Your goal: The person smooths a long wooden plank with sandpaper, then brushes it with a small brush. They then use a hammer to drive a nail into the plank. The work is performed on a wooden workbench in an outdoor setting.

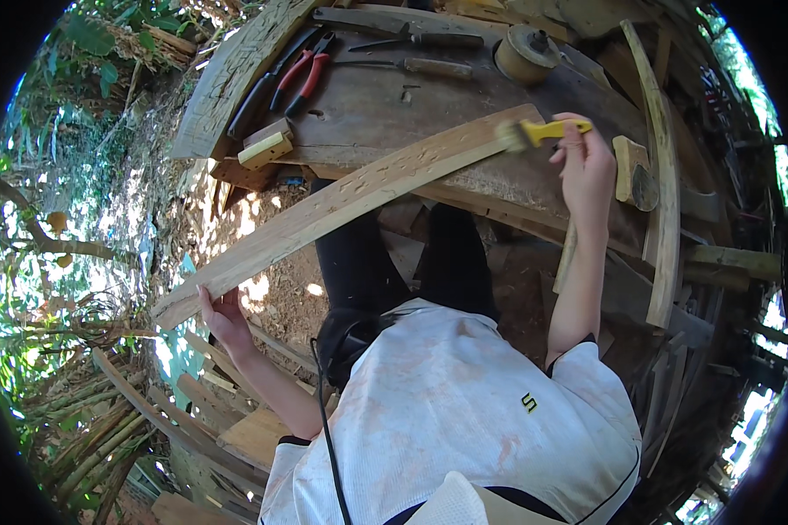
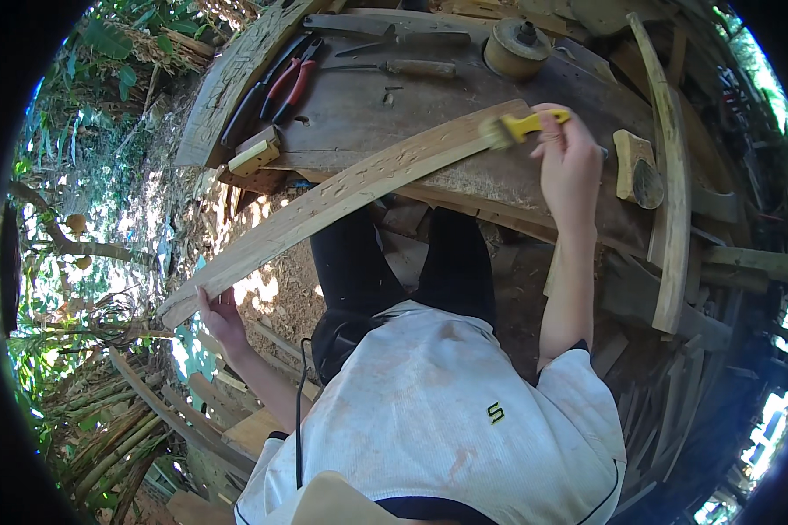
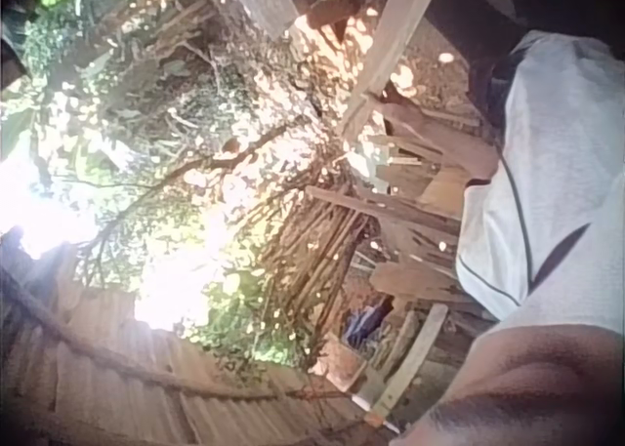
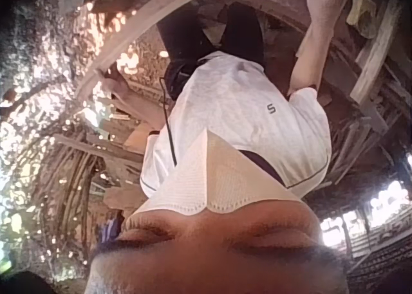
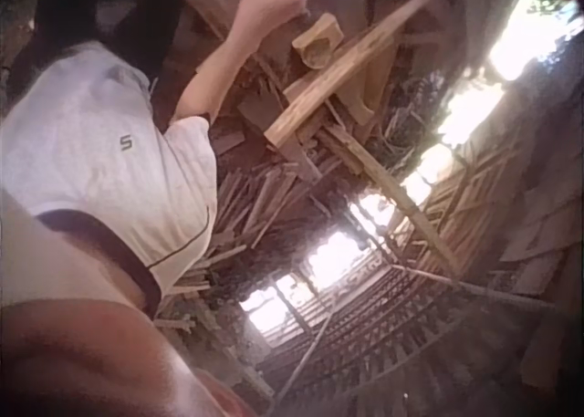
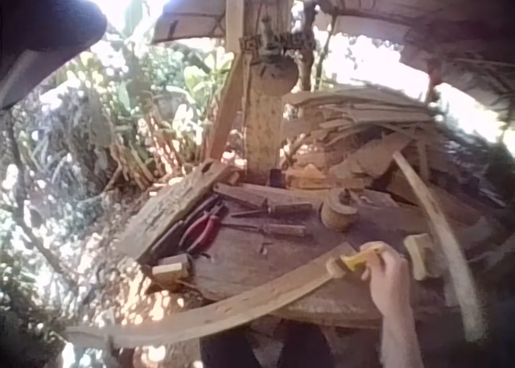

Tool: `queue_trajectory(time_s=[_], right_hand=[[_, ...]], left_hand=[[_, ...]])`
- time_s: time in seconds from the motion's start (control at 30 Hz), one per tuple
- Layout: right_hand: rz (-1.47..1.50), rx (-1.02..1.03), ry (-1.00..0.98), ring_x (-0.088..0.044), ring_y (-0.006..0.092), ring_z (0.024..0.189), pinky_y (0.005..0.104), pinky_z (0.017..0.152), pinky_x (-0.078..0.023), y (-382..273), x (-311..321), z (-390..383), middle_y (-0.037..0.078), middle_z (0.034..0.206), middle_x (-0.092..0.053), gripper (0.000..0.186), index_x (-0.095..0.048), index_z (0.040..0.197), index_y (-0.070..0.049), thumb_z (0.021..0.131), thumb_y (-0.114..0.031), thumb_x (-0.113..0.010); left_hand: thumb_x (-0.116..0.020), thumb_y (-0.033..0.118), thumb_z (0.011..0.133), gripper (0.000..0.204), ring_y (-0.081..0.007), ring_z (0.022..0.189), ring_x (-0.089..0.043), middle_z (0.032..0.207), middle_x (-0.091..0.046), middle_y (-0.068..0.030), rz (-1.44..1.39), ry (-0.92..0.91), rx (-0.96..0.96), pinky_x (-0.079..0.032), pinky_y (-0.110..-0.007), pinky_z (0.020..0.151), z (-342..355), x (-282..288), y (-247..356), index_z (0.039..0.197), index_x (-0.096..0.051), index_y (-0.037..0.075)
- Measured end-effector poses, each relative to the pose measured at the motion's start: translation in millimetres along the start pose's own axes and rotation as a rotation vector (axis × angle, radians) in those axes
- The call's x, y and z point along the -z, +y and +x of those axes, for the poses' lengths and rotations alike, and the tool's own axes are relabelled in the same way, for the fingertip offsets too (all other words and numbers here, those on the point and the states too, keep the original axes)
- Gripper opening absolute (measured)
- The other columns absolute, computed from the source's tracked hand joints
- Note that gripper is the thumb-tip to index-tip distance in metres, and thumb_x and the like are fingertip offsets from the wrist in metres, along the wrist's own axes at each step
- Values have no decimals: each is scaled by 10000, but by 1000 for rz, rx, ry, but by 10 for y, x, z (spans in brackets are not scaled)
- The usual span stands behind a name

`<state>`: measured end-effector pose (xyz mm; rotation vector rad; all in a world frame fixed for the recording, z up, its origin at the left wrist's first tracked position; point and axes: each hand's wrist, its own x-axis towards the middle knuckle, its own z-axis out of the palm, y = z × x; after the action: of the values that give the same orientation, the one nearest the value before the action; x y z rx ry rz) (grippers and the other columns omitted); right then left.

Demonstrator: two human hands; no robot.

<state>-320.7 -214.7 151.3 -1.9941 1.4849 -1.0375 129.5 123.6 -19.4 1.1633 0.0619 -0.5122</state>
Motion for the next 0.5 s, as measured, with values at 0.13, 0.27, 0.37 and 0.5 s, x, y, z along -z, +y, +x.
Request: queue_trajectory(time_s=[0.13, 0.27, 0.37, 0.5], right_hand=[[-56, 150, 6, -666, 141, 658, 287, 600, -491, 9, -64, -52, 79, 929, -692, 280, -703, 1141, -41, 1095, -276, -557], [215, 5, -149, -635, 116, 657, 264, 587, -479, -59, -41, -78, 67, 957, -683, 273, -691, 1140, -41, 1098, -272, -551], [112, 101, -103, -588, 88, 647, 241, 576, -451, 46, 43, 54, 38, 977, -673, 263, -685, 1114, -37, 1104, -258, -541], [119, 162, -178, -553, 81, 630, 252, 586, -442, 114, 147, 166, 34, 913, -634, 254, -671, 1084, -32, 1109, -242, -531]], left_hand=[[-588, 322, 1071, 403, -270, 1171, -659, 1285, -674, -150, 1, 28, 21, -525, -432, 1065, 29, -4, -20, 1342, -600, 23], [-581, 312, 1075, 407, -275, 1156, -669, 1299, -668, -154, -5, 16, 17, -544, -435, 1038, 24, 20, -11, 1356, -584, 18], [-565, 312, 1084, 408, -270, 1129, -692, 1292, -675, -152, -3, 39, 2, -581, -435, 1006, 50, -20, -34, 1359, -575, 9], [-567, 329, 1085, 423, -277, 1161, -666, 1300, -669, -157, -23, 10, -17, -542, -443, 1039, 62, 37, -42, 1362, -574, 9]])
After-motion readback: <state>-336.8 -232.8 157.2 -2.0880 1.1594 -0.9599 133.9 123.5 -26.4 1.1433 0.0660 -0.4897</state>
